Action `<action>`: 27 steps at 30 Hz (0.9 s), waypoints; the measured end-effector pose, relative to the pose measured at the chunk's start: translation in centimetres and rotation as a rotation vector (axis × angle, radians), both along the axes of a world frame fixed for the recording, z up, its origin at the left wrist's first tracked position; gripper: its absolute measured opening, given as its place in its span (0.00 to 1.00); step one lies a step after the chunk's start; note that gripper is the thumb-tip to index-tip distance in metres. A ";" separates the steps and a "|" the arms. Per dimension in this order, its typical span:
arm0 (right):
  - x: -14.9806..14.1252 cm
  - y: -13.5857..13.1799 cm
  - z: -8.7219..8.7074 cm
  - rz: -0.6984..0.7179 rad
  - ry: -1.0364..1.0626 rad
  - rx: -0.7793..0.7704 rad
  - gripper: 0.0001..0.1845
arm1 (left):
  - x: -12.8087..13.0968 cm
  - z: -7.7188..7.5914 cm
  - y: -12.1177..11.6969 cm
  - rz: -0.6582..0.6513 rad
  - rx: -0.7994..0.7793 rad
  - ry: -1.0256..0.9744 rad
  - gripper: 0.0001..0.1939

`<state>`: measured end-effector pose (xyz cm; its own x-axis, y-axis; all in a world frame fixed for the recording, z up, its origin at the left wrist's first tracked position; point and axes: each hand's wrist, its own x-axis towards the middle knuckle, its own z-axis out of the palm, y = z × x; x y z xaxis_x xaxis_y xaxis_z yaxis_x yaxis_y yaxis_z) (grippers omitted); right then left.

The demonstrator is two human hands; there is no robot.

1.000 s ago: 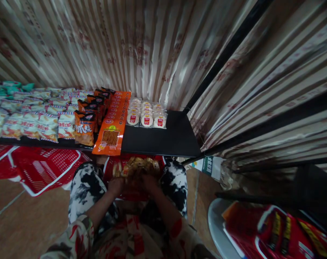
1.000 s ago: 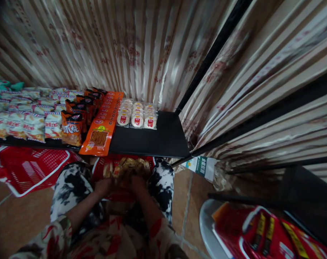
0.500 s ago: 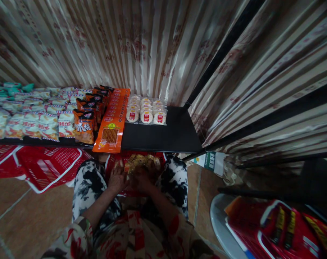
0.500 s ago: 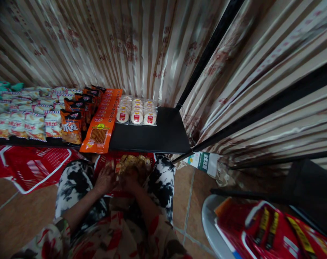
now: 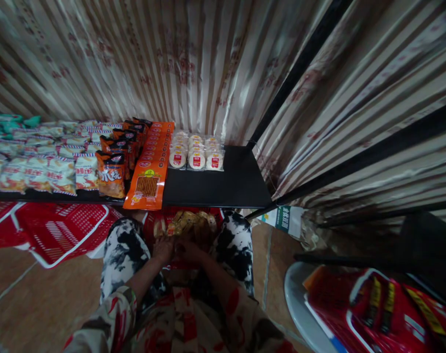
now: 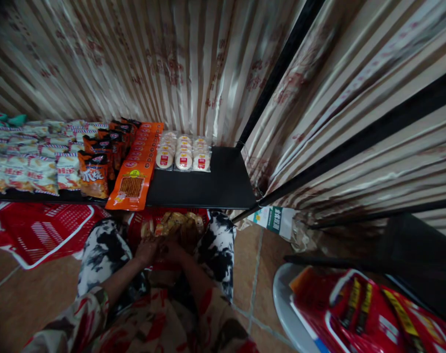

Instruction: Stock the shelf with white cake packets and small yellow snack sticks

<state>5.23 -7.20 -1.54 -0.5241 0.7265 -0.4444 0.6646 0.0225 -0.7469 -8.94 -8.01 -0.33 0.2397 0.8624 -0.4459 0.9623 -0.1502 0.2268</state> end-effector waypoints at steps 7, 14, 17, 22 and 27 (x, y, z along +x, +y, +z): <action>-0.3 0.1 -1.3 0.038 0.071 -0.085 0.09 | -0.3 -0.1 0.6 0.055 -0.008 0.006 0.18; 0.1 0.4 -0.7 -0.125 0.073 0.002 0.10 | -0.3 1.9 1.2 0.172 0.147 -0.081 0.12; 0.5 0.5 0.0 -0.243 0.097 0.080 0.12 | -0.1 3.1 1.7 0.251 0.183 -0.152 0.13; 1.2 0.9 1.1 -0.522 0.235 0.172 0.12 | 0.2 4.6 2.4 0.462 0.164 -0.246 0.10; 2.1 1.4 2.2 -0.611 0.345 0.104 0.16 | 0.8 6.0 3.1 0.555 0.199 -0.386 0.10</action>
